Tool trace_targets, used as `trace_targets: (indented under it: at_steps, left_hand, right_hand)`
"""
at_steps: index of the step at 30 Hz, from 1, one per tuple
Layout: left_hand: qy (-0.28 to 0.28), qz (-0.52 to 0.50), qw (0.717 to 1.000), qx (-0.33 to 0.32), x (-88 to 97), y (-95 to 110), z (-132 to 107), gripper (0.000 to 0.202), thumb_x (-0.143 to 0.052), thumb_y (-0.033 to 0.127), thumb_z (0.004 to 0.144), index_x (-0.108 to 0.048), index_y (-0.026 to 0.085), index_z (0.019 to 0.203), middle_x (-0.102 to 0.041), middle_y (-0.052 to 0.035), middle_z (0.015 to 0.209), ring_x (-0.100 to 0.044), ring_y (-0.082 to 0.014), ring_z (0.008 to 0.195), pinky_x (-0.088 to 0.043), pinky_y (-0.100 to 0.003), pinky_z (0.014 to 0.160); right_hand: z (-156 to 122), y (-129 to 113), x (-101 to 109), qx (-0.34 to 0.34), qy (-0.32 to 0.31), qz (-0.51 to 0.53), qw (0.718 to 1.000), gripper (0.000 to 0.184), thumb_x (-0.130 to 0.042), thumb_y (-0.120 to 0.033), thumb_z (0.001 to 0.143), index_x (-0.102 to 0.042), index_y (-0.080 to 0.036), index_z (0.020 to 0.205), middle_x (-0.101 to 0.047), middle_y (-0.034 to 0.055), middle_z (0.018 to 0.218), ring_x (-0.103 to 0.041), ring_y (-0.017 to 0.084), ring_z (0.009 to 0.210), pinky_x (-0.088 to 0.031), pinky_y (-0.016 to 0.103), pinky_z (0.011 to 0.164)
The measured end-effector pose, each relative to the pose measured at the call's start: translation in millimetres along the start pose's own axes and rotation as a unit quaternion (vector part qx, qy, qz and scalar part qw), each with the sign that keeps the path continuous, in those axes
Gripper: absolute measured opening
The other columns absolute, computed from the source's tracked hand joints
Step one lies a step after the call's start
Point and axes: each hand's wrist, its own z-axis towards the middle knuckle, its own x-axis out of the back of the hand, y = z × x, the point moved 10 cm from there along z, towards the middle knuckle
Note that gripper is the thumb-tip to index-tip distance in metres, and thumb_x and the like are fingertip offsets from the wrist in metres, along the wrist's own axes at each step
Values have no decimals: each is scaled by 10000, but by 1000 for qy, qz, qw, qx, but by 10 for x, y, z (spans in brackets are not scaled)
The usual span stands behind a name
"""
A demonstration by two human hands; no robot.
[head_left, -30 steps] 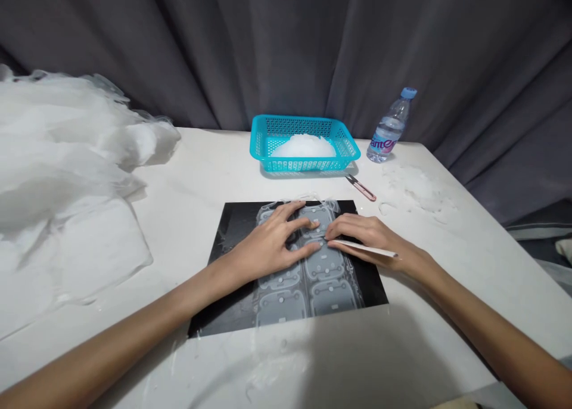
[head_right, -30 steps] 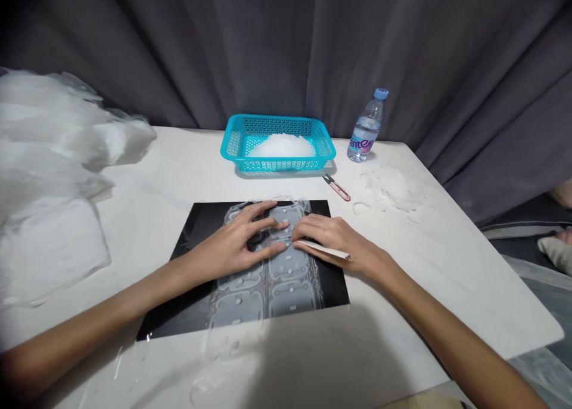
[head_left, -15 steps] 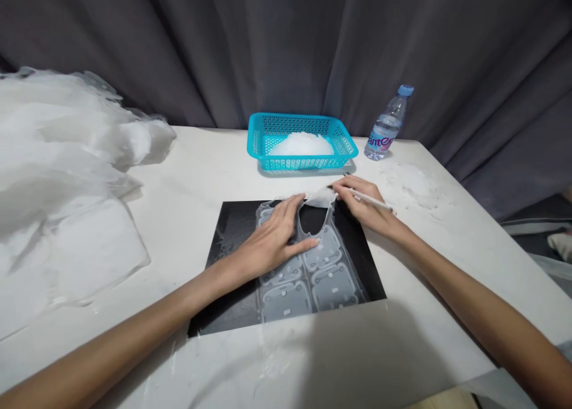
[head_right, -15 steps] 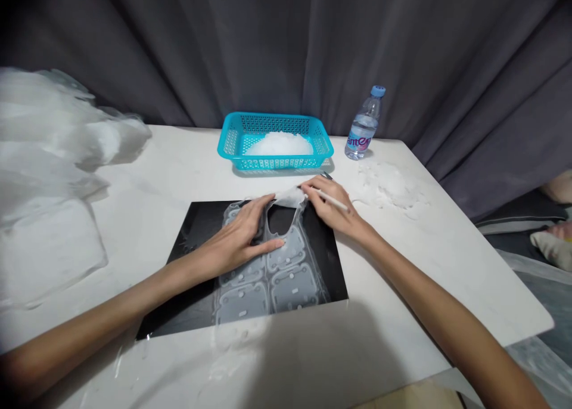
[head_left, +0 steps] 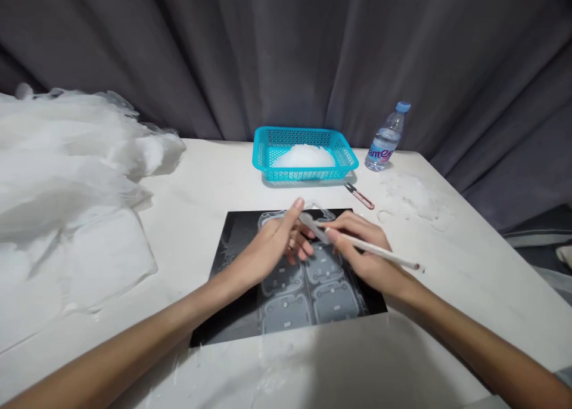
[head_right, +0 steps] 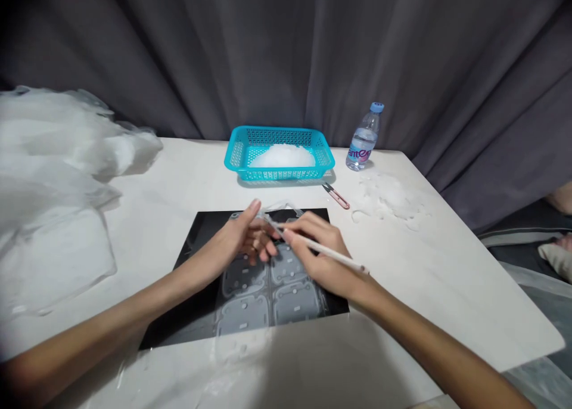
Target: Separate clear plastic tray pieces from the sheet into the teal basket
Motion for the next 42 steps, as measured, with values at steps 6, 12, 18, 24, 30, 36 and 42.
trace_targets:
  at_steps: [6, 12, 18, 24, 30, 36, 42]
  left_hand:
    - [-1, -106, 994, 32, 36, -224, 67, 393, -800, 529, 825, -754, 141, 865, -748, -56, 805, -655, -187, 732, -474, -275, 681]
    - [2, -130, 991, 21, 50, -233, 57, 339, -814, 459, 842, -714, 135, 826, -658, 2, 701, -537, -114, 613, -384, -235, 594]
    - [11, -236, 971, 36, -16, -258, 45, 355, -878, 387, 806, -733, 144, 1021, -784, -63, 996, -722, -182, 876, -538, -288, 853]
    - [-1, -235, 972, 16, -64, -231, 29, 368, -945, 340, 746, -751, 130, 977, -803, -53, 938, -729, -155, 828, -545, -233, 786]
    - [6, -287, 956, 62, -141, -281, -2, 352, -984, 301, 687, -769, 131, 907, -800, -46, 914, -744, -166, 872, -579, -251, 854]
    - [-35, -262, 960, 95, -275, -203, -87, 268, -935, 300, 760, -783, 123, 894, -772, -33, 862, -709, -130, 808, -567, -218, 797]
    - [-19, -148, 987, 66, -148, -260, -40, 409, -937, 389, 718, -709, 147, 957, -782, -40, 911, -719, -173, 823, -539, -258, 779]
  right_hand:
    - [-54, -115, -93, 32, -110, -5, 993, 233, -551, -311, 1084, -756, -256, 1181, -720, 47, 995, -659, 200, 925, -529, 355, 866]
    - [61, 150, 335, 37, 36, -128, 990, 482, -289, -410, 1148, -677, -230, 926, -630, 72, 942, -583, 251, 977, -432, 471, 1008]
    - [-8, 411, -92, -50, -84, -108, 989, 169, -586, -370, 1068, -665, -222, 1043, -661, 58, 1006, -580, 243, 983, -454, 394, 897]
    - [2, 339, -83, -47, -52, -20, 997, 85, -656, -269, 1025, -712, -224, 981, -651, 25, 892, -552, 201, 870, -434, 330, 802]
    - [-10, 367, -102, -22, -53, -70, 996, 64, -651, -200, 990, -671, -218, 932, -666, 26, 889, -544, 202, 847, -417, 325, 761]
    - [65, 665, -11, -40, -21, -171, 984, 151, -628, -65, 846, -598, -213, 843, -675, 43, 868, -568, 235, 869, -413, 342, 766]
    - [86, 620, 125, -51, -118, -66, 989, 213, -664, -184, 881, -612, -218, 1085, -662, 37, 1016, -548, 195, 870, -444, 322, 785]
